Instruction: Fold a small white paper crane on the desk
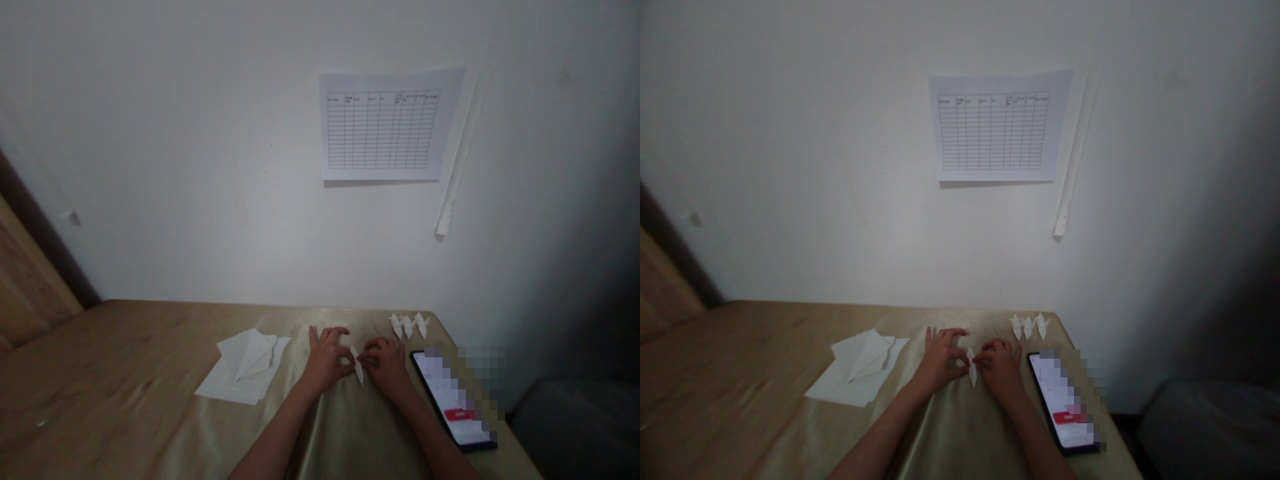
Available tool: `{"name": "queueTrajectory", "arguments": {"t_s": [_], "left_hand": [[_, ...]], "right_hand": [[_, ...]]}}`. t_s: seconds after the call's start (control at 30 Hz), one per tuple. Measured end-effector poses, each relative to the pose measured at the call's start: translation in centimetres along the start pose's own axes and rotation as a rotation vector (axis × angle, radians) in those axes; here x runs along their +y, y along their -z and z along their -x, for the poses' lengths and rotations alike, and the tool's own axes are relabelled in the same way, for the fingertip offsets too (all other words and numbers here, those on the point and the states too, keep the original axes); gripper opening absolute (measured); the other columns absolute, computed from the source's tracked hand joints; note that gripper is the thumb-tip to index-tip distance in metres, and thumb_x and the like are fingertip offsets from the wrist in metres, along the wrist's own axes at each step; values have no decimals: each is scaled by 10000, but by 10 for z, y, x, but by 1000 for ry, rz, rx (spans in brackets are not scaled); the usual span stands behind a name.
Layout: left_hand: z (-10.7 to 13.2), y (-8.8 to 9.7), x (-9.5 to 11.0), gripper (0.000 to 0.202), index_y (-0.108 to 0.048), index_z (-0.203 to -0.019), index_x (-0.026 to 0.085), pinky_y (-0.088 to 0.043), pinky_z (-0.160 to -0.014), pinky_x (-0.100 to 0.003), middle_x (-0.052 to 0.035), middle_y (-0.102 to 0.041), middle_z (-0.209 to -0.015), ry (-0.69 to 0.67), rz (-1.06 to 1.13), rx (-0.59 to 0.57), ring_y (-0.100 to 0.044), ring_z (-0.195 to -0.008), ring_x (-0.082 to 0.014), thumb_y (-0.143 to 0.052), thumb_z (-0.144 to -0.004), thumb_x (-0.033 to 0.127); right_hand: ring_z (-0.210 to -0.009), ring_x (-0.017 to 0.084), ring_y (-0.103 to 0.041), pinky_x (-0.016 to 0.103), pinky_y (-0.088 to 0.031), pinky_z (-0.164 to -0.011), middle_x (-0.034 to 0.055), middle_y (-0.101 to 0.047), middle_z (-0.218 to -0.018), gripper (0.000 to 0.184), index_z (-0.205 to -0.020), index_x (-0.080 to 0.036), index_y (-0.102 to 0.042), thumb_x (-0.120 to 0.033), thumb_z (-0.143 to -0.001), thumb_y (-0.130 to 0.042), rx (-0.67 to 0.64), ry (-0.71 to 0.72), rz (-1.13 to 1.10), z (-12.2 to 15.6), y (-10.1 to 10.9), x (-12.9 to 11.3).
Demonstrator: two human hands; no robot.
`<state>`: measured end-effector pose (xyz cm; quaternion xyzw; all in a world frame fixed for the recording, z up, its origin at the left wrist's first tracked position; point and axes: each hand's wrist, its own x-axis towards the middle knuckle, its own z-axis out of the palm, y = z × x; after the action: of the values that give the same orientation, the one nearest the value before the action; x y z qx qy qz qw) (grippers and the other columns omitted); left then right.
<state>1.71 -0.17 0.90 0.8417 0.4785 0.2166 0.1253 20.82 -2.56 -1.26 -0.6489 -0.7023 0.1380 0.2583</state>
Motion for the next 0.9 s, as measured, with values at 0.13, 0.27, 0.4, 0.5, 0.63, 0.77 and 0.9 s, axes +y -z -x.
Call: {"name": "queueTrajectory", "arguments": {"t_s": [0.13, 0.27, 0.4, 0.5, 0.63, 0.77, 0.9], "left_hand": [[0, 0, 0, 98, -796, -820, 382, 81, -1168, -749, 20, -557, -1433, 38, 13, -18, -431, -1366, -309, -836, -743, 335], [-1, -2, -2, 87, -795, -810, 390, 17, -1156, -768, 32, -560, -1430, 121, 47, -18, -427, -1363, -318, -827, -742, 347], [-1, -5, -5, 94, -794, -813, 396, -20, -1139, -787, 44, -561, -1431, 190, 75, -24, -413, -1370, -325, -825, -734, 355], [-1, -6, -6, 99, -792, -826, 400, -34, -1135, -794, 52, -549, -1448, 199, 90, -31, -400, -1375, -326, -823, -734, 385], [-2, -5, -6, 93, -790, -810, 388, -34, -1137, -795, 54, -553, -1445, 210, 78, -19, -400, -1374, -333, -825, -727, 407], [-2, -4, -4, 95, -791, -788, 379, 9, -1153, -773, 61, -545, -1454, 209, 64, -24, -383, -1392, -332, -828, -720, 436], [-2, -5, -2, 79, -788, -779, 364, 12, -1149, -776, 50, -546, -1458, 231, 82, -6, -375, -1396, -329, -819, -734, 421]], "right_hand": [[-1252, 256, -514, 541, -138, -1174, 6, -697, -1199, 226, -902, -376, -797, -240, -848, -625, 3, 20, -4, 2, 2, -1], [-1264, 242, -509, 540, -73, -1196, -5, -693, -1215, 212, -881, -365, -794, -221, -834, -645, 3, 86, -13, 3, 3, -1], [-1260, 247, -516, 578, -2, -1200, -12, -704, -1195, 199, -870, -373, -791, -227, -838, -660, -9, 123, 1, 3, 5, -1], [-1238, 253, -532, 599, 13, -1197, -10, -723, -1142, 180, -859, -371, -792, -240, -852, -668, -5, 120, 5, 2, 4, -2], [-1203, 261, -552, 599, -19, -1200, 20, -728, -1115, 125, -859, -322, -791, -266, -857, -680, 8, 88, 13, 0, -1, -4], [-1201, 262, -548, 590, -79, -1192, 34, -715, -1124, 126, -859, -299, -781, -302, -881, -657, 29, 51, -8, 0, -7, -5], [-1210, 254, -538, 562, -105, -1187, 24, -706, -1130, 136, -873, -303, -775, -295, -888, -640, 20, 38, 1, 0, -8, -4]]}}
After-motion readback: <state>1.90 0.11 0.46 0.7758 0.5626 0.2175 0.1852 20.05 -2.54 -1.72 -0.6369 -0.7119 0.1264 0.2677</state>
